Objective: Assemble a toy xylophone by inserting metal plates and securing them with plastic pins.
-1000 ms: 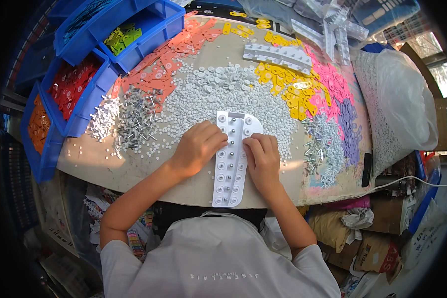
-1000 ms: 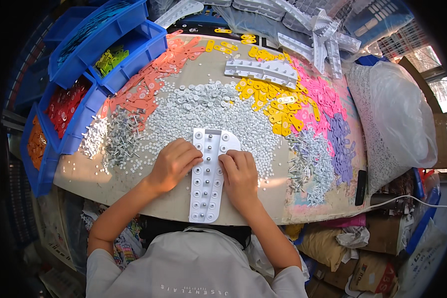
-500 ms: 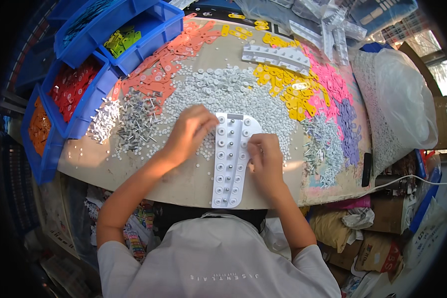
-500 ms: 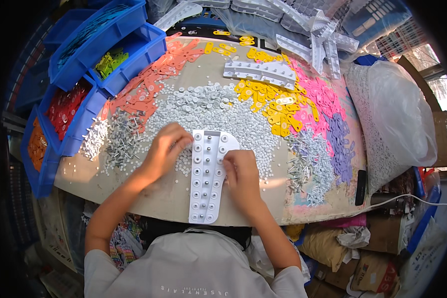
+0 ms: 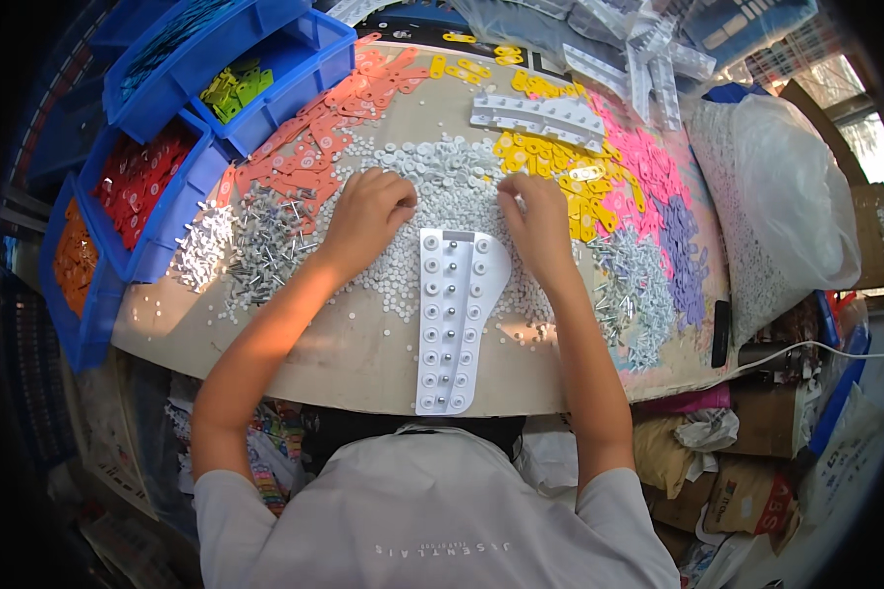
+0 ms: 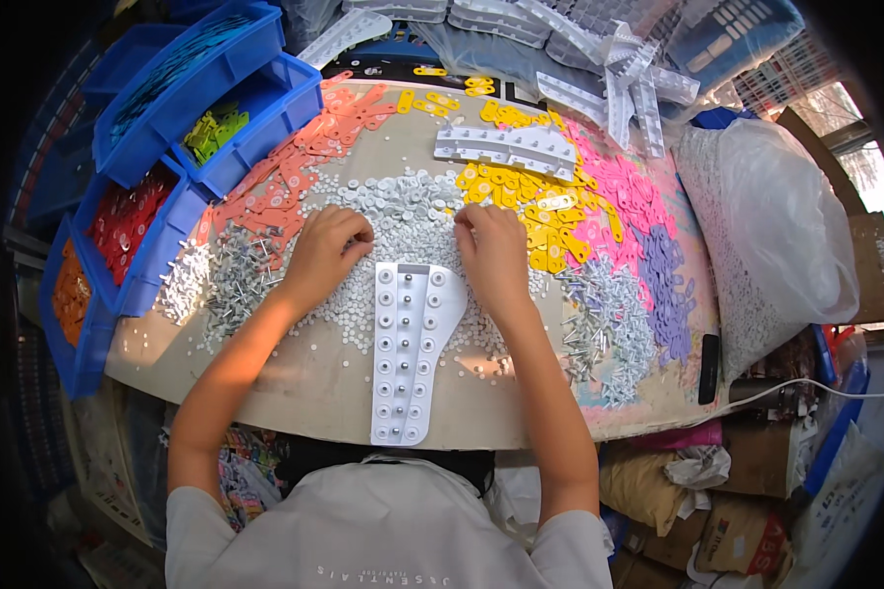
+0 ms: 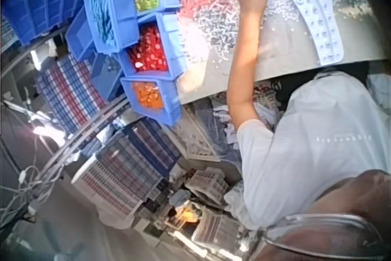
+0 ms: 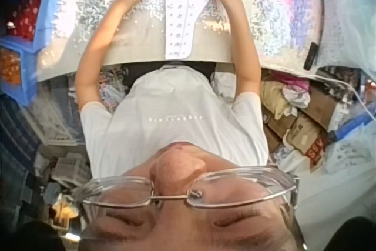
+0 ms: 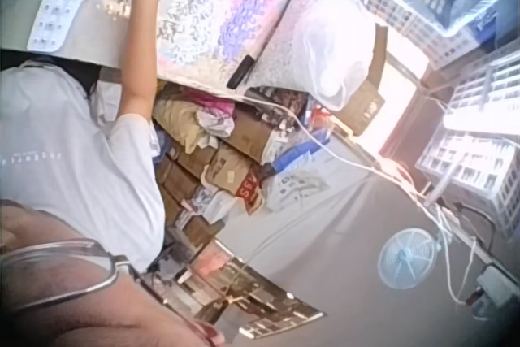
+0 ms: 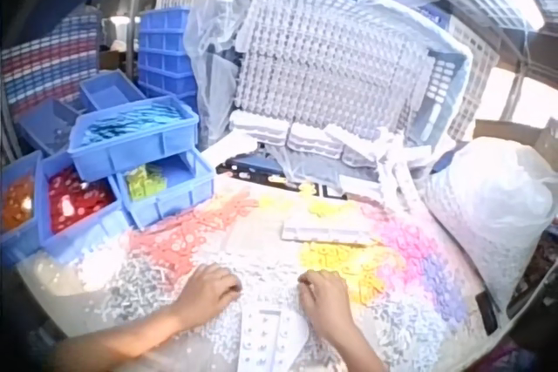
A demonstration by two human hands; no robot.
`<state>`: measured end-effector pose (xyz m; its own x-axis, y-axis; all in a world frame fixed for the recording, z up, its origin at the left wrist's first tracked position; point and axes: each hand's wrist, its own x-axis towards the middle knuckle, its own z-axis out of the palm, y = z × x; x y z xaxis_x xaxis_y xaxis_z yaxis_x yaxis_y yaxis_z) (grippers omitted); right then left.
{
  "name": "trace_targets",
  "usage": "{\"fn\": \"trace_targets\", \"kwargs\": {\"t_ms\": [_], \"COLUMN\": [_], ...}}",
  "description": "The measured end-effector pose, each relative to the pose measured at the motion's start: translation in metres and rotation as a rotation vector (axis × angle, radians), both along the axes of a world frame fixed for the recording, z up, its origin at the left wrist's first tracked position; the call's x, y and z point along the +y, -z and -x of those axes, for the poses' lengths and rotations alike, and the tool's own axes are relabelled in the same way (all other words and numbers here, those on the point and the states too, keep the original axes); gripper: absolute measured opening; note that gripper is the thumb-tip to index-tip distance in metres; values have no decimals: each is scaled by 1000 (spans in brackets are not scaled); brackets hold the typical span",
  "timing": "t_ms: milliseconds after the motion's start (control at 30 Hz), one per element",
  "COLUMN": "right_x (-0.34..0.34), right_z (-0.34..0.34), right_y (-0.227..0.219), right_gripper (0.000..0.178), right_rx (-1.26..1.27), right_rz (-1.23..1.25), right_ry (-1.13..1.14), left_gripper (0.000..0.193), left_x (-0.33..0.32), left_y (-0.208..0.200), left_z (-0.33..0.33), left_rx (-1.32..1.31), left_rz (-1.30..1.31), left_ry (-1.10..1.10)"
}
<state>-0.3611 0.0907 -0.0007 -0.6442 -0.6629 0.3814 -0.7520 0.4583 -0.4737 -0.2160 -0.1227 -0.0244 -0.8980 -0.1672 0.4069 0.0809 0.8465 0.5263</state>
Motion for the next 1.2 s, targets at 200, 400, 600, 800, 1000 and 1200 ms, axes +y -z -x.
{"fn": "trace_targets", "kwargs": {"t_ms": [200,400,600,800,1000,1200], "right_x": [-34,-39,-26,19,60,62], "right_z": [16,15,5,-51,-94,-105], "right_y": [13,24,12,-37,-40,-26], "right_gripper": [10,10,8,7,12,12], "right_rx": [5,9,10,-332,-535,-546], "right_rz": [-25,-37,-3,140,-7,-24], "right_ry": [-73,-58,-57,-46,-188,-143], "left_gripper": [11,11,11,7,10,11], "left_x": [12,32,53,63,75,76], "left_y": [-18,-41,-39,-20,-19,-11], "left_z": [-22,-56,-70,-77,-74,-78], "left_rx": [21,-40,-137,-160,-172,5], "left_rz": [-150,-317,-433,-387,-497,-193], "left_ry": [-51,44,190,242,130,112]}}
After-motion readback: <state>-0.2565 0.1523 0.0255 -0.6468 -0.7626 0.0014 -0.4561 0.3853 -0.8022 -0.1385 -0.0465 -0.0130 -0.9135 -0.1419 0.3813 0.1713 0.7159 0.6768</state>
